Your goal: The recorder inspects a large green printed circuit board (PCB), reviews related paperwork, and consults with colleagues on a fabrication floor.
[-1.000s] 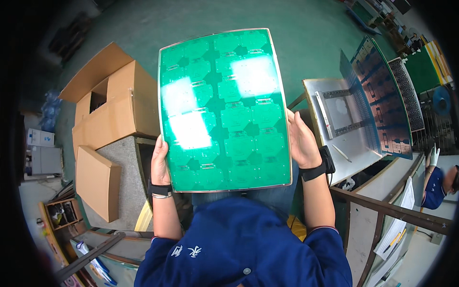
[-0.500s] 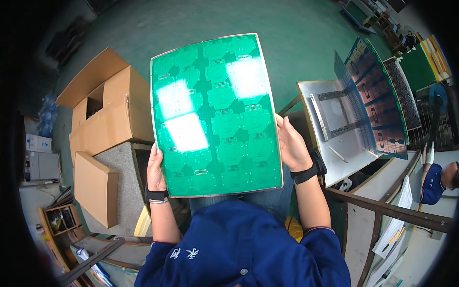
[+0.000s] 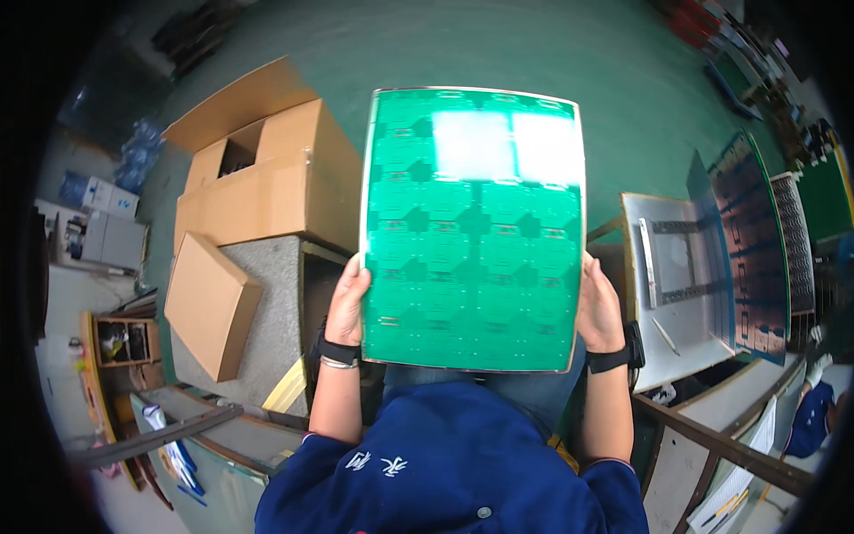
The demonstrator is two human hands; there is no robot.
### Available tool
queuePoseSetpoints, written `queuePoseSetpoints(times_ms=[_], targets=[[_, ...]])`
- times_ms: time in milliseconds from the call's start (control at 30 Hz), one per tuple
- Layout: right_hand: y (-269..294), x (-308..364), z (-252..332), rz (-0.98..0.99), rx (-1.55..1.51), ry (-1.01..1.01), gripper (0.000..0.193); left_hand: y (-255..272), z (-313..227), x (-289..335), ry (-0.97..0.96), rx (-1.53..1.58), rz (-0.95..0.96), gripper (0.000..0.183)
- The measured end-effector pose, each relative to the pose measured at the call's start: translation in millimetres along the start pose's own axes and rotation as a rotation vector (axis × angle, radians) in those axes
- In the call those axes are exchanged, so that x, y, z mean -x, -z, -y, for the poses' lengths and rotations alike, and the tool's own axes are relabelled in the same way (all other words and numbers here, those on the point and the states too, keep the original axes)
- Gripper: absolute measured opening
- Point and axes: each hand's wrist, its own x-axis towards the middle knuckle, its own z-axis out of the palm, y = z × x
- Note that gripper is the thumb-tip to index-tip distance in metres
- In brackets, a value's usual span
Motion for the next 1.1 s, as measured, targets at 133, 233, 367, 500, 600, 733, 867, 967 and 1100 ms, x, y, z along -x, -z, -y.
queuePoseSetpoints(times_ms=[133, 233, 367, 500, 600, 733, 867, 967, 1100], targets=[[15, -1, -8, -0.030, 0.031, 0.004, 0.048, -15, -5, 1, 0.012, -0.001, 0.022, 0.042], [19, 1, -8, -0.038, 0.034, -0.003, 0.047, -19, -7, 2, 0.021, 0.019, 0.063, 0.043], [12, 1, -14, -0.076, 0.045, 0.003, 0.044, -17, -7, 5, 0.008, -0.010, 0.059, 0.043], [21, 6, -18, -0.094, 0.026, 0.011, 0.043, -15, -4, 6, -0.005, -0.062, 0.069, 0.043], [21, 8, -19, -0.113, 0.034, 0.034, 0.044, -13, -5, 7, 0.002, -0.061, 0.082, 0.042], [22, 9, -19, -0.082, 0.029, 0.055, 0.045, -4, -1, 7, -0.005, -0.079, 0.069, 0.041], [20, 10, -18, -0.083, 0.016, 0.052, 0.045, -5, -4, 8, -0.023, -0.068, 0.059, 0.041], [13, 12, -14, -0.086, -0.002, 0.060, 0.044, -2, -3, 7, -0.055, -0.069, 0.042, 0.041], [14, 10, -5, -0.017, 0.135, -0.022, 0.044, 2, -14, 6, -0.005, -0.088, 0.099, 0.043]])
